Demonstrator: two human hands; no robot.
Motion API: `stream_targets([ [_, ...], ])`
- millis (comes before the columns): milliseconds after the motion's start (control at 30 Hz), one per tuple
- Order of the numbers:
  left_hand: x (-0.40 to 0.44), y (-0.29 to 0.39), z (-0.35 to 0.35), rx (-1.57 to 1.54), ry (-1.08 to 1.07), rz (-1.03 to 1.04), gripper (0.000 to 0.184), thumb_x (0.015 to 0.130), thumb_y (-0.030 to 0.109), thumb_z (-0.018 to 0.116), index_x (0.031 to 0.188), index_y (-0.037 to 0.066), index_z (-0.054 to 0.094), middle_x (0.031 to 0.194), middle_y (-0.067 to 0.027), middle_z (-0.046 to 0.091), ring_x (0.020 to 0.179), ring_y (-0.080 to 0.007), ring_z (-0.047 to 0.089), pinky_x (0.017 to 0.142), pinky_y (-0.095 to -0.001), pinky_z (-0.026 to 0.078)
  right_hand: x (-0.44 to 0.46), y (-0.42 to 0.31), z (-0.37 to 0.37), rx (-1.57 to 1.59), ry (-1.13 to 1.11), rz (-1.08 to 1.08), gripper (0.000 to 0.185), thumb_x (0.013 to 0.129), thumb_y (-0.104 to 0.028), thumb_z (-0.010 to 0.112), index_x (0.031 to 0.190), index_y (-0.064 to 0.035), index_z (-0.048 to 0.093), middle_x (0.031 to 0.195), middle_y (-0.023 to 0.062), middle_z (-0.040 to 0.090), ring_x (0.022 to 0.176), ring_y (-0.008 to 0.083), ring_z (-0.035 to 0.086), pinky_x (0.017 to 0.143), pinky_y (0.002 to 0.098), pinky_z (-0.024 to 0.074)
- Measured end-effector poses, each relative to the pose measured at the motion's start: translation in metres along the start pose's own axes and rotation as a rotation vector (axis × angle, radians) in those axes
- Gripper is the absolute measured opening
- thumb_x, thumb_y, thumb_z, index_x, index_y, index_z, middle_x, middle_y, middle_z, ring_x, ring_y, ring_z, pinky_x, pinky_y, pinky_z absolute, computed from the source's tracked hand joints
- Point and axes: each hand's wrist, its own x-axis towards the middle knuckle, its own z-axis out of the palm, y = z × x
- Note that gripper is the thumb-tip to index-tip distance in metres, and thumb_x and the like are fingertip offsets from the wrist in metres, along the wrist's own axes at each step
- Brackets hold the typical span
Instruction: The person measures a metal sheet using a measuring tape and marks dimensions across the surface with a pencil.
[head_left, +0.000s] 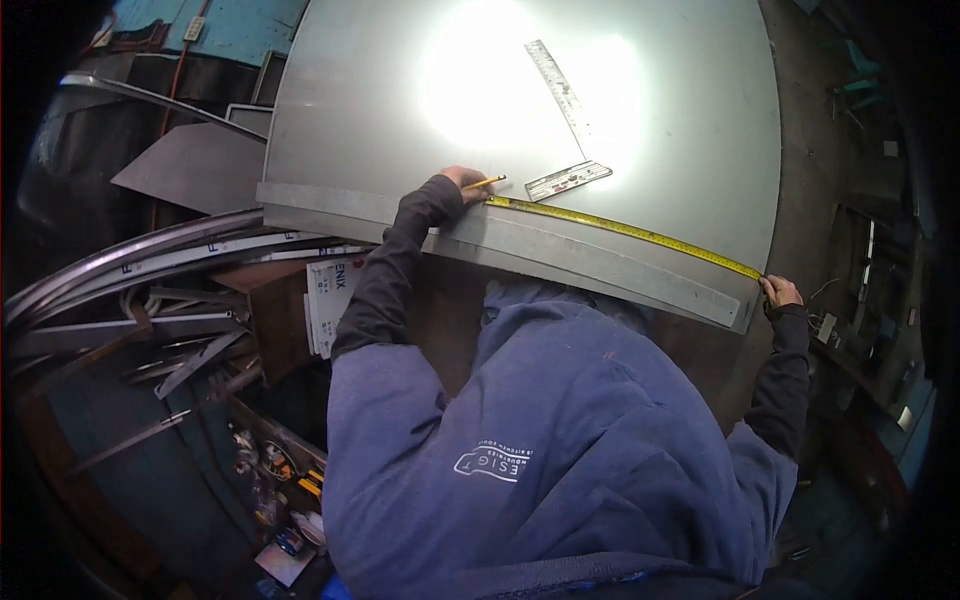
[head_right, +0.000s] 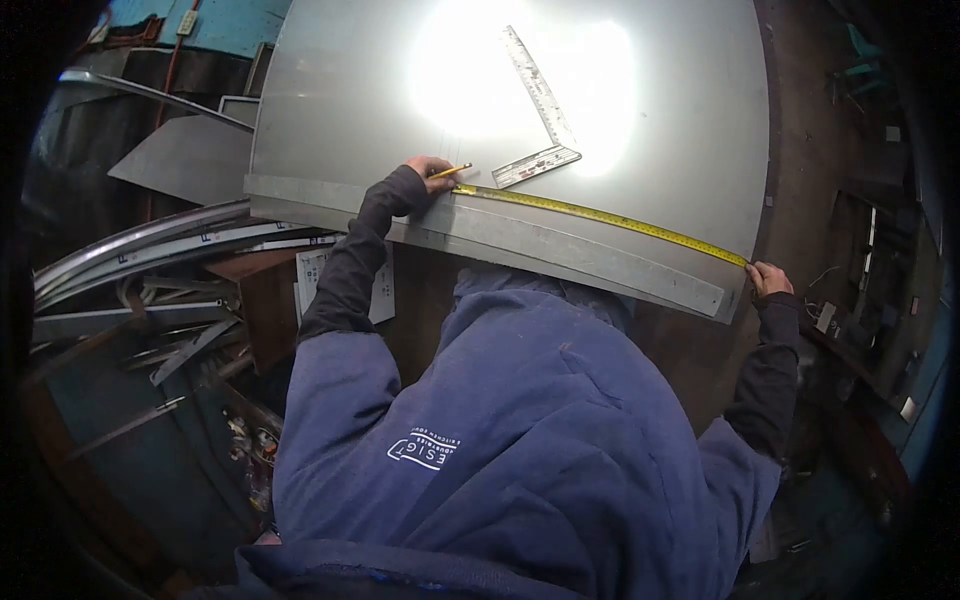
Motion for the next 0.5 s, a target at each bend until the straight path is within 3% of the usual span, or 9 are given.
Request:
stream_targets([
  [267,0.000,-0.011,0.003,-0.026,0.029,0.024,0.022,0.079,0.026,0.067,0.098,0.014,0.069,0.094,-0.0122,0.067,0.090,-0.0240,0.062,0.084,-0.0343,0.046,-0.002,-0.004,0.002,0.013,0.088,-0.049,0.033,0.088,-0.035,0.051,0.080,-0.0037,0.058,0.079,0.0172,0.059,0.077,0.0366,0.057,0.065,0.0431,0.0437],
  [367,-0.011,0.003,-0.002,0.035,0.061,0.133,0.022,0.081,0.021,0.066,0.097,0.006,0.068,0.087,-0.0108,0.067,0.084,-0.0204,0.061,0.081,-0.0333,0.046,0.000,-0.001,0.008,0.064,0.065,-0.065,0.031,0.087,-0.034,0.051,0.089,-0.0061,0.063,0.084,0.0176,0.060,0.081,0.0355,0.058,0.069,0.0426,0.0450],
  [400,-0.019,0.012,-0.006,0.070,0.060,0.181,0.026,0.082,0.026,0.064,0.096,0.004,0.067,0.088,-0.0125,0.067,0.083,-0.0218,0.061,0.079,-0.0349,0.047,0.001,0.002,0.010,0.075,0.080,-0.077,0.031,0.087,-0.034,0.051,0.093,-0.0068,0.064,0.085,0.0175,0.061,0.082,0.0351,0.058,0.070,0.0424,0.0455],
  [500,-0.012,0.008,-0.003,0.048,0.052,0.172,0.024,0.079,0.024,0.064,0.092,0.004,0.068,0.081,-0.0116,0.066,0.075,-0.0202,0.061,0.072,-0.0337,0.048,0.004,0.009,0.012,0.061,-0.006,-0.092,0.033,0.088,-0.036,0.047,0.099,-0.0089,0.064,0.096,0.0148,0.061,0.091,0.0333,0.057,0.076,0.0423,0.0458],
])
